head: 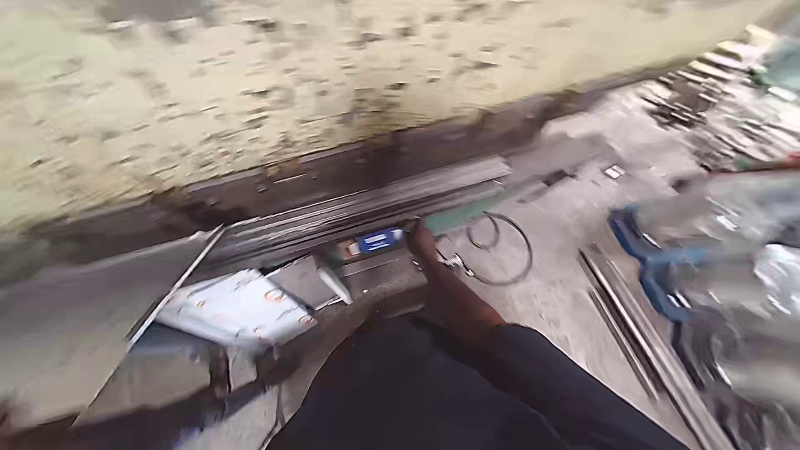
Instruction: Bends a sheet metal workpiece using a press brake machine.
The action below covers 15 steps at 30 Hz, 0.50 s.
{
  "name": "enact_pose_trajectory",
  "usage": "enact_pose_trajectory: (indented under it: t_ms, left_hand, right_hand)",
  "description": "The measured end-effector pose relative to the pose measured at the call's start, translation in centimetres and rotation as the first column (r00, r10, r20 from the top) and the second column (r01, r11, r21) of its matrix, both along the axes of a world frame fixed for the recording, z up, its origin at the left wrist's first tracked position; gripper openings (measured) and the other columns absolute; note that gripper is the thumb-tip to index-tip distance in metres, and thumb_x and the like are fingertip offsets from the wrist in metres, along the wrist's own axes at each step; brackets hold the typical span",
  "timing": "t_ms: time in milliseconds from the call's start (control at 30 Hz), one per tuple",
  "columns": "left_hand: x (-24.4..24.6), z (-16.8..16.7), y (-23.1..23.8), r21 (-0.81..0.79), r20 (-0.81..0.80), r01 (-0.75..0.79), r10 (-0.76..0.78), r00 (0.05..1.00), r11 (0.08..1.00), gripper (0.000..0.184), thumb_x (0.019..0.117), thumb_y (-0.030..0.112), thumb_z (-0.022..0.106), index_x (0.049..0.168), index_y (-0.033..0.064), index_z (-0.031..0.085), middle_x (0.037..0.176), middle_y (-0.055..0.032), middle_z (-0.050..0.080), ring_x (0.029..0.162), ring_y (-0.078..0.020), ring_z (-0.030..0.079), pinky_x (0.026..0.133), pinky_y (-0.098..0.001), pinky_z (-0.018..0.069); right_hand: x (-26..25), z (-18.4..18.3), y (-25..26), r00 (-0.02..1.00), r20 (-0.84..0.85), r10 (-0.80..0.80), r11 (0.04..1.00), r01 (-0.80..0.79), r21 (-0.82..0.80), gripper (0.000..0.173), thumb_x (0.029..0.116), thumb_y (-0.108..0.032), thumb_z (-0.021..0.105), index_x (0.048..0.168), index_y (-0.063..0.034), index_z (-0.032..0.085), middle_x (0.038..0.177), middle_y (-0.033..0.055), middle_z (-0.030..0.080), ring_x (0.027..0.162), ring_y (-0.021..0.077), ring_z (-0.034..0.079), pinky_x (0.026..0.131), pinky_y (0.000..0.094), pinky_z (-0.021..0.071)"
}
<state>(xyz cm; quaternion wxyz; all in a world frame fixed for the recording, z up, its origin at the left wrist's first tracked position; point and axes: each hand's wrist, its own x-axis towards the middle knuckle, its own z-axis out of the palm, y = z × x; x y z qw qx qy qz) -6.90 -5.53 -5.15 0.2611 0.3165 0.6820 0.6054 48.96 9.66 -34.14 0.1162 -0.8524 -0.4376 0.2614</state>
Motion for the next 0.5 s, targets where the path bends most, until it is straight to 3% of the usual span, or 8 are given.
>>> enact_pose_trajectory:
  t_ms: [33, 100, 167, 267, 400, 500]
  left_hand:
    - [-4.4, -2.5, -1.6, 0.019, -0.08, 0.189, -0.187, 0.979, 0.982, 0.041, 0.104, 0.014, 0.052, 0.132, -0.0145, 0.046, 0.114, -0.0195, 0.066, 0.101, -0.0205, 0.069, 0.084, -0.0385, 0.0606]
    - [-3.6, -4.4, -1.8, -0.014, -0.009, -0.273, 0.273, 0.962, 0.962, 0.039, 0.0944, 0.022, 0.069, 0.126, 0.002, 0.059, 0.104, -0.0082, 0.069, 0.088, -0.0161, 0.069, 0.076, -0.039, 0.0606]
    - [-2.7, -4.5, -1.4, -0.076, 0.082, -0.411, 0.417, 0.905, 0.908, 0.037, 0.0911, 0.024, 0.072, 0.122, 0.0083, 0.061, 0.099, -0.0054, 0.07, 0.082, -0.0178, 0.07, 0.071, -0.042, 0.0619]
    - [-2.7, -6.4, -1.8, -0.047, 0.192, -0.39, 0.392, 0.9, 0.919, 0.038, 0.0901, 0.025, 0.073, 0.121, 0.0068, 0.06, 0.099, -0.009, 0.073, 0.083, -0.0227, 0.073, 0.071, -0.046, 0.0638]
    - [-2.8, -8.1, -2.8, -0.08, 0.329, -0.399, 0.402, 0.854, 0.913, 0.045, 0.0936, 0.033, 0.071, 0.129, 0.0083, 0.06, 0.113, -0.0108, 0.071, 0.1, -0.0238, 0.072, 0.083, -0.0469, 0.0617]
    - [-3.2, -9.5, -3.6, -0.104, 0.373, -0.417, 0.424, 0.825, 0.903, 0.044, 0.0946, 0.032, 0.069, 0.131, 0.0094, 0.059, 0.116, -0.0111, 0.071, 0.103, -0.0238, 0.071, 0.084, -0.0481, 0.0613]
  right_hand:
    - [-0.5, 0.6, 0.0, 1.0, -0.008, 0.017, 1.0, -0.017, -0.015, 0.061, 0.0967, -0.041, 0.065, 0.146, -0.0078, 0.05, 0.121, 0.0277, 0.067, 0.111, 0.0492, 0.065, 0.09, 0.0704, 0.0505]
    - [-1.4, 1.4, 0.8, 0.996, 0.025, 0.091, 0.996, -0.091, -0.013, 0.064, 0.0965, -0.037, 0.065, 0.147, -0.0023, 0.046, 0.124, 0.0292, 0.066, 0.114, 0.0479, 0.065, 0.094, 0.0675, 0.0511]
    - [-1.7, 1.5, 0.9, 0.994, 0.043, 0.103, 0.995, -0.104, 0.011, 0.07, 0.0963, -0.04, 0.066, 0.148, 0.0012, 0.044, 0.124, 0.0316, 0.065, 0.114, 0.0502, 0.064, 0.094, 0.0692, 0.0504]
    - [-1.3, 0.3, 1.0, 0.993, 0.094, 0.067, 0.997, -0.069, 0.025, 0.065, 0.0945, -0.04, 0.068, 0.141, 0.0018, 0.049, 0.117, 0.0295, 0.068, 0.109, 0.0483, 0.067, 0.09, 0.0678, 0.052]
    - [-1.3, -0.2, 1.1, 0.993, 0.104, 0.059, 0.998, -0.06, 0.006, 0.062, 0.0959, -0.038, 0.067, 0.142, -0.0002, 0.049, 0.118, 0.0277, 0.069, 0.108, 0.0456, 0.068, 0.09, 0.0651, 0.0529]
    - [-1.3, -0.5, 1.2, 0.992, 0.111, 0.065, 0.998, -0.067, 0.01, 0.062, 0.0958, -0.038, 0.068, 0.142, -0.0006, 0.049, 0.117, 0.0265, 0.07, 0.107, 0.0445, 0.069, 0.089, 0.0644, 0.0537]
